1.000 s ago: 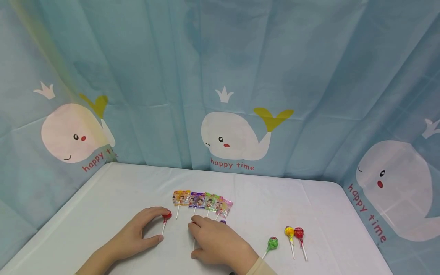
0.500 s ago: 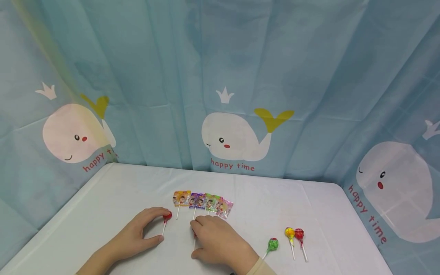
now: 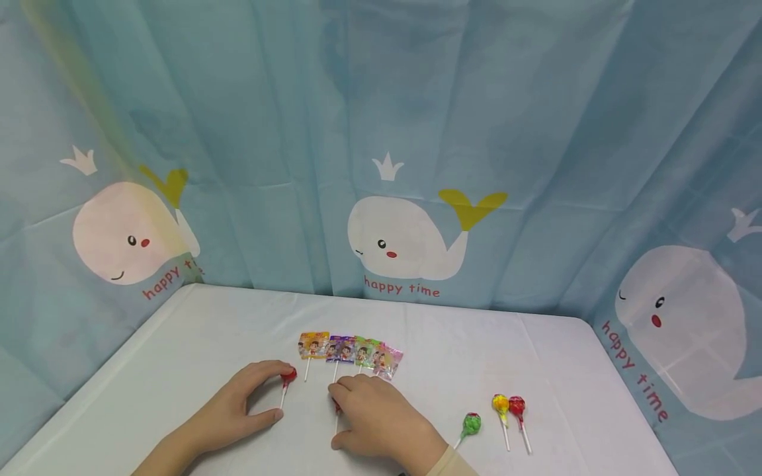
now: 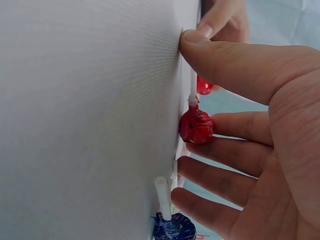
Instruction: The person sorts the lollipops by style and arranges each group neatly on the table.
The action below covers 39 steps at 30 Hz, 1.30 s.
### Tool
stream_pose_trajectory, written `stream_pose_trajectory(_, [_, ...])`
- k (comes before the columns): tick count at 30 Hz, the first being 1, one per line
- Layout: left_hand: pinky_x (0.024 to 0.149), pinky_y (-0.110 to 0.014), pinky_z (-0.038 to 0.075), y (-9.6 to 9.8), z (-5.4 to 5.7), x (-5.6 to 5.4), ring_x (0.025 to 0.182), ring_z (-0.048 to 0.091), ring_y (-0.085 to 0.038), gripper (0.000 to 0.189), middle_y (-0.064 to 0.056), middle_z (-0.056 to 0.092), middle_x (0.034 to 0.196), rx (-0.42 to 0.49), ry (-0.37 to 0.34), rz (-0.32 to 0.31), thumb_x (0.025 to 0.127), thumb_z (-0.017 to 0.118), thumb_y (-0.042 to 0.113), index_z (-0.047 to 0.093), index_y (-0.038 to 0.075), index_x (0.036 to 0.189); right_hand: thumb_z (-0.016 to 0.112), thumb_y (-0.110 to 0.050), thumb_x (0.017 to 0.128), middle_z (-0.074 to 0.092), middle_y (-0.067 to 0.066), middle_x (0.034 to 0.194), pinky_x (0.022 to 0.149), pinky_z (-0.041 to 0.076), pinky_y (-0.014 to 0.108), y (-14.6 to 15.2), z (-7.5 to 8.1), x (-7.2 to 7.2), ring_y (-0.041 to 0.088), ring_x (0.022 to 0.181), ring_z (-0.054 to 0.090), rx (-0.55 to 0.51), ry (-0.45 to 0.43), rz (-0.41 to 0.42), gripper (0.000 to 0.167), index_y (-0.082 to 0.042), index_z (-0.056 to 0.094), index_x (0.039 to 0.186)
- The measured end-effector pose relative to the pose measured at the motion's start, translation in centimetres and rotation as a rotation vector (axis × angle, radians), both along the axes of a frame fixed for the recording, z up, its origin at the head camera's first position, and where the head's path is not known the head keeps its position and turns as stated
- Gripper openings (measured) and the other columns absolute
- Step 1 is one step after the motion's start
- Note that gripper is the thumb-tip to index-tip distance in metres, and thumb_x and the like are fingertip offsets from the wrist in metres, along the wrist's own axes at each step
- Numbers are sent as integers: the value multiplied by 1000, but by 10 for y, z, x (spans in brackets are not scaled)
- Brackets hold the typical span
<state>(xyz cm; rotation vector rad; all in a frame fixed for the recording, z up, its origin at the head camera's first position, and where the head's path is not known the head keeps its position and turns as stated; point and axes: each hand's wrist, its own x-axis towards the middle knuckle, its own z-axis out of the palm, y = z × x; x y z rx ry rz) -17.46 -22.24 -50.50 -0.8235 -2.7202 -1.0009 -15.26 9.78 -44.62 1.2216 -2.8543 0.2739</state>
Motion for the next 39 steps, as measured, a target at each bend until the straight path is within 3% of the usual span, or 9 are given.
stream_pose_trajectory(25, [114,-50,51,1,0,1,138,55,-9,64,26,58,148,-17,-10,18,89,93,36,64,36,146,92,-49,86,68,-9,137,111,52,32,0,0,-2,11,129,64,11,-13,-3,68,-17,67,141])
stream_pose_trajectory(39, [114,-55,51,1,1,0,138,55,-10,63,27,58,148,-24,-33,32,89,92,39,64,37,146,88,-54,89,67,-9,139,115,50,39,2,3,-1,13,133,61,50,17,-6,68,-18,67,142])
